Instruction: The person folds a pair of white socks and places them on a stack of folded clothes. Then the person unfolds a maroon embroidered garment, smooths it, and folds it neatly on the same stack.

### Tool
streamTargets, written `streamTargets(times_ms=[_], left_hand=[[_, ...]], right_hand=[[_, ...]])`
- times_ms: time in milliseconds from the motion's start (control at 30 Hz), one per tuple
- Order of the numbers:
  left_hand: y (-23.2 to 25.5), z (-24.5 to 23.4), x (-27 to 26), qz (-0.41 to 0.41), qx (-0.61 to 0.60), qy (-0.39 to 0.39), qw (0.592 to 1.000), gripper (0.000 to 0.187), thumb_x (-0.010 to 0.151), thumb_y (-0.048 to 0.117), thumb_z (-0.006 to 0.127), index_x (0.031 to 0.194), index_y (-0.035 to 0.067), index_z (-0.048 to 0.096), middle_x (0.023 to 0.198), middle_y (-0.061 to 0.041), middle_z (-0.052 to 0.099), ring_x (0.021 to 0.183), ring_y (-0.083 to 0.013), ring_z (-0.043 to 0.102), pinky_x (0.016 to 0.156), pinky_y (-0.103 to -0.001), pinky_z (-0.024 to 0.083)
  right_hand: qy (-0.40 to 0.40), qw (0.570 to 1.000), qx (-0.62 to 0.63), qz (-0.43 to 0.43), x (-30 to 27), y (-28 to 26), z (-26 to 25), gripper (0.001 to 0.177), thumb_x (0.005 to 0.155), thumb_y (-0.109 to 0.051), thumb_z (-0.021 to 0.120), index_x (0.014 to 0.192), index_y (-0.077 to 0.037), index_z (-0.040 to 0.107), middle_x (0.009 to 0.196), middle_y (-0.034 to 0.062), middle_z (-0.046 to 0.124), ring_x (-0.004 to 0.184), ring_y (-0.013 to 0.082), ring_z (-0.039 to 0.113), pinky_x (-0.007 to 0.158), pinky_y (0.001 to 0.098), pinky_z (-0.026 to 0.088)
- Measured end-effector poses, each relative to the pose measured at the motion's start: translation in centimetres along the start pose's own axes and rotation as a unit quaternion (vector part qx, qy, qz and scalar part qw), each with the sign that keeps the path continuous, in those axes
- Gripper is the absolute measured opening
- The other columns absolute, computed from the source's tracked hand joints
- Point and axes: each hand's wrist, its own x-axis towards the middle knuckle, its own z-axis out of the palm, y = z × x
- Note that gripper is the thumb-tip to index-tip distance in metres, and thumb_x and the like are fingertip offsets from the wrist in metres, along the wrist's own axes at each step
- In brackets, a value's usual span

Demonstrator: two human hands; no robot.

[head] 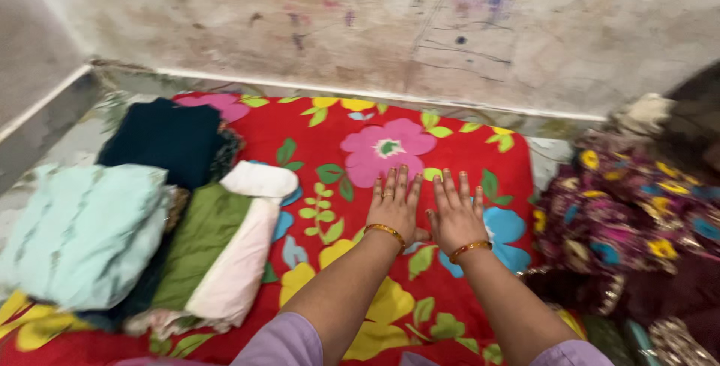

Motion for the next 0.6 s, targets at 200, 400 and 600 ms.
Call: streamTargets(times_ms=[200, 400, 600], left_hand=[[6.9, -2.4, 2.8, 0.061, -0.023, 0.049, 0.997, 0.127, 0.075, 0.065, 0.078, 0.165, 0.016, 0.002, 0.171, -0.020, -0.004, 0.158, -0.0378, -0.002, 0.125, -0.056, 0.002], [15.4, -2.9, 5.0, 0.147, -0.028, 0.087, 0.985, 0.127, 0.075, 0.064, 0.079, 0.164, 0.015, 0.004, 0.170, -0.021, -0.001, 0.158, -0.0389, 0.000, 0.124, -0.057, 0.004], [22.3, -1.9, 5.4, 0.214, -0.040, 0.081, 0.973, 0.127, 0.073, 0.066, 0.078, 0.164, 0.014, 0.006, 0.171, -0.020, 0.001, 0.158, -0.0389, 0.001, 0.125, -0.056, 0.003]], right_hand=[[0.035, 0.997, -0.019, 0.071, -2.6, 6.9, -3.3, 0.078, 0.091, -0.041, 0.060, 0.158, -0.014, 0.029, 0.167, 0.0087, 0.022, 0.155, 0.0346, 0.010, 0.122, 0.0595, 0.010], [0.114, 0.988, -0.056, 0.085, -6.0, 14.8, -6.0, 0.077, 0.090, -0.038, 0.061, 0.157, -0.013, 0.035, 0.167, 0.0111, 0.027, 0.156, 0.0369, 0.013, 0.122, 0.0582, 0.012], [0.108, 0.981, -0.086, 0.135, -10.2, 21.8, -7.5, 0.076, 0.090, -0.040, 0.059, 0.158, -0.014, 0.035, 0.168, 0.0092, 0.027, 0.157, 0.0359, 0.014, 0.124, 0.0570, 0.012]])
